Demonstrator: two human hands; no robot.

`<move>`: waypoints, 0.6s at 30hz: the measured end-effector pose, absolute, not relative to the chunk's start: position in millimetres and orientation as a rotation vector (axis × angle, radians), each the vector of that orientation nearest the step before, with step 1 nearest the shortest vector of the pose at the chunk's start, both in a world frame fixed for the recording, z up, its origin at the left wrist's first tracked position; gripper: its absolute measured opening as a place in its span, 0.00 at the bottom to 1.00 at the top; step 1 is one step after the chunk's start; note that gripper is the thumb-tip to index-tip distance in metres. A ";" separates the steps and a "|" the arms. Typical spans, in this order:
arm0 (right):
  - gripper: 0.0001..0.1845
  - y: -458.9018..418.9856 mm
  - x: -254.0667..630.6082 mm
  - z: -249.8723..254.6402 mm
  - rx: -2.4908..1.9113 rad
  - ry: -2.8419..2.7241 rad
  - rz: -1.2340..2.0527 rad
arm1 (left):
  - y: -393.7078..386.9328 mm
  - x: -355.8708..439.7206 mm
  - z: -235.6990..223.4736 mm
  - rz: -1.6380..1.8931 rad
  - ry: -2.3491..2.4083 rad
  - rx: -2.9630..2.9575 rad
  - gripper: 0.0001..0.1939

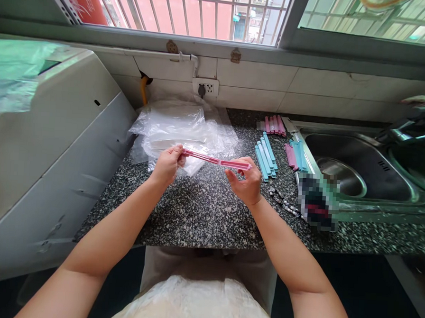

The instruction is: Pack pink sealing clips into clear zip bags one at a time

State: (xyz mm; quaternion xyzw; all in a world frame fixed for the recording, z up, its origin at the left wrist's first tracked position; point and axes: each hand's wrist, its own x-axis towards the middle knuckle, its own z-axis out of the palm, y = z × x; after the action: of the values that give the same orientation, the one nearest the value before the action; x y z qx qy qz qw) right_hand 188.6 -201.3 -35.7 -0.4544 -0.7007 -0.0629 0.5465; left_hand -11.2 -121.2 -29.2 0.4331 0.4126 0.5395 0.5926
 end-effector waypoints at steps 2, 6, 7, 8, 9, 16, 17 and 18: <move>0.09 -199.5 187.8 -37.9 -1.103 -1.676 -0.131 | -121.8 -11.0 -30.2 1.263 0.950 1.032 0.17; 0.12 -195.8 186.0 -41.7 -1.073 -1.695 -0.123 | -125.3 -9.8 -31.4 1.269 0.945 1.095 0.18; 0.12 -195.3 185.7 -42.2 -1.064 -1.707 -0.123 | -126.6 -9.3 -31.0 1.269 0.948 1.110 0.18; 0.12 -195.0 185.3 -42.3 -1.061 -1.719 -0.121 | -127.9 -8.7 -30.4 1.267 0.954 1.122 0.18; 0.12 -194.9 185.1 -42.3 -1.066 -1.731 -0.118 | -129.2 -8.2 -29.5 1.266 0.963 1.131 0.18; 0.05 -196.5 184.2 -40.1 -1.072 -1.756 -0.124 | -132.9 -7.1 -25.2 1.250 0.975 1.150 0.18; 0.04 -196.7 184.1 -40.0 -1.067 -1.759 -0.123 | -132.8 -7.3 -25.3 1.248 0.974 1.150 0.18; 0.04 -196.8 184.0 -39.9 -1.063 -1.759 -0.122 | -132.7 -7.4 -25.5 1.247 0.973 1.149 0.18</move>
State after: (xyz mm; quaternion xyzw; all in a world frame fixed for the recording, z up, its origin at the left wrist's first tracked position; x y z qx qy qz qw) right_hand 184.0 -196.8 -39.9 -0.4423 -0.7323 -0.0506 0.5153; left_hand -7.4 -132.7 -25.5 0.4875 0.4128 0.5286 0.5590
